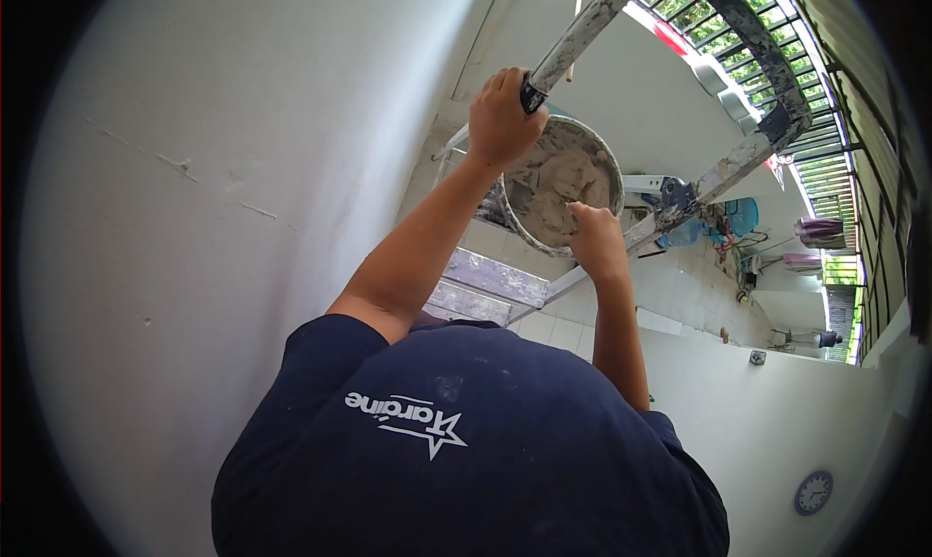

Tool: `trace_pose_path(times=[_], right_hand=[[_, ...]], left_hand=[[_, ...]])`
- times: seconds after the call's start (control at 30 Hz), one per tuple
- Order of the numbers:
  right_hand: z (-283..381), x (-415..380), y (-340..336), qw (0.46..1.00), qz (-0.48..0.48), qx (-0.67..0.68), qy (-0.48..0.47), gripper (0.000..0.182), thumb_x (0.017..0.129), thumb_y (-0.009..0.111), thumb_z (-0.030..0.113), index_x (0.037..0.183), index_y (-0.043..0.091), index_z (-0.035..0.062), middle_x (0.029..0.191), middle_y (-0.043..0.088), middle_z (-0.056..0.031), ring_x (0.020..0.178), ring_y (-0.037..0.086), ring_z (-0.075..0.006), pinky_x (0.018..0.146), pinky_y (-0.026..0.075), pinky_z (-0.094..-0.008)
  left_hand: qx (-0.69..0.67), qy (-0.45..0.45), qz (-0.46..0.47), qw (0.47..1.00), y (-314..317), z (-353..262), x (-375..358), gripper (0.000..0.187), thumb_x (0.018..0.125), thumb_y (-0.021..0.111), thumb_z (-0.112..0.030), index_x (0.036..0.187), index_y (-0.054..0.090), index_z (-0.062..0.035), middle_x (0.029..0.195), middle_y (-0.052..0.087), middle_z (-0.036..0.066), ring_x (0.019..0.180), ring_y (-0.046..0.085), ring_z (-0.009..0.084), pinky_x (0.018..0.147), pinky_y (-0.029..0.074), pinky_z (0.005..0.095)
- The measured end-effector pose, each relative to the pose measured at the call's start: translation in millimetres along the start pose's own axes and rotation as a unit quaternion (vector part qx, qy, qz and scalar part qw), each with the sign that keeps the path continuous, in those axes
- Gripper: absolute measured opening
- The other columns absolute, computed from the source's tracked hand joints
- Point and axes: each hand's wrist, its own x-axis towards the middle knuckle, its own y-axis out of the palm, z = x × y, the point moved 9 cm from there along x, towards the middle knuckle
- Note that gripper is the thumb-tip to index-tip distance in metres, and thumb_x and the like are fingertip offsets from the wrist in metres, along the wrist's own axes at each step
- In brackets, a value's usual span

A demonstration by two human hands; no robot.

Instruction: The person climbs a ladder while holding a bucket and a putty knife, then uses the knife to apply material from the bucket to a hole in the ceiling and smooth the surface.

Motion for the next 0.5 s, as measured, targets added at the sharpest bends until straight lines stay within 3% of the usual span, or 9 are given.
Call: trace_pose_path(times=[0.13, 0.23, 0.27, 0.33, 0.5], right_hand=[[-12.0, -13.9, -7.5, 0.999, -0.020, 0.047, 0.009, 0.039, 0.074, 0.055, -0.007, 0.108, 0.072, -0.0012, 0.100, 0.070, -0.0243, 0.088, 0.069, -0.0400, 0.086, 0.056, -0.0449], [-76.7, -13.4, -25.5, 0.967, -0.061, 0.234, 0.076, 0.045, 0.067, 0.052, -0.010, 0.106, 0.073, -0.0044, 0.099, 0.073, -0.0254, 0.086, 0.072, -0.0383, 0.084, 0.058, -0.0394], [-106.7, -20.6, -26.8, 0.924, -0.070, 0.347, 0.144, 0.046, 0.065, 0.051, -0.011, 0.105, 0.072, -0.0061, 0.101, 0.072, -0.0256, 0.088, 0.072, -0.0380, 0.085, 0.059, -0.0385], [-153.9, -45.9, -18.9, 0.784, -0.083, 0.556, 0.263, 0.047, 0.062, 0.049, -0.012, 0.105, 0.070, -0.0097, 0.104, 0.071, -0.0258, 0.093, 0.072, -0.0374, 0.086, 0.060, -0.0367], [-177.7, -98.9, 1.9, 0.488, -0.138, 0.824, 0.252, 0.056, 0.067, 0.049, -0.011, 0.123, 0.055, -0.0161, 0.121, 0.060, -0.0302, 0.111, 0.066, -0.0420, 0.094, 0.061, -0.0388]], left_hand=[[-0.002, -0.010, 0.004, 1.000, -0.7, -3.3, 1.2, 0.037, 0.070, 0.067, -0.012, 0.105, 0.061, -0.0031, 0.100, 0.065, 0.017, 0.094, 0.064, 0.0402, 0.082, 0.052, 0.0495], [0.002, -0.010, 0.010, 1.000, 2.5, -0.5, 1.7, 0.039, 0.071, 0.068, -0.012, 0.108, 0.062, -0.0037, 0.101, 0.066, 0.016, 0.094, 0.064, 0.0397, 0.083, 0.053, 0.0484], [0.006, -0.008, 0.012, 1.000, 3.5, 1.3, 1.0, 0.040, 0.072, 0.068, -0.012, 0.110, 0.062, -0.0043, 0.102, 0.066, 0.016, 0.094, 0.065, 0.0394, 0.083, 0.053, 0.0475], [0.001, -0.019, 0.018, 1.000, 4.2, 2.0, 0.6, 0.039, 0.071, 0.067, -0.012, 0.109, 0.061, -0.0038, 0.102, 0.065, 0.018, 0.096, 0.063, 0.0415, 0.083, 0.052, 0.0499], [-0.002, -0.012, 0.004, 1.000, 0.5, -7.0, -0.7, 0.038, 0.071, 0.067, -0.012, 0.108, 0.060, -0.0045, 0.104, 0.065, 0.018, 0.098, 0.063, 0.0425, 0.083, 0.051, 0.0511]])
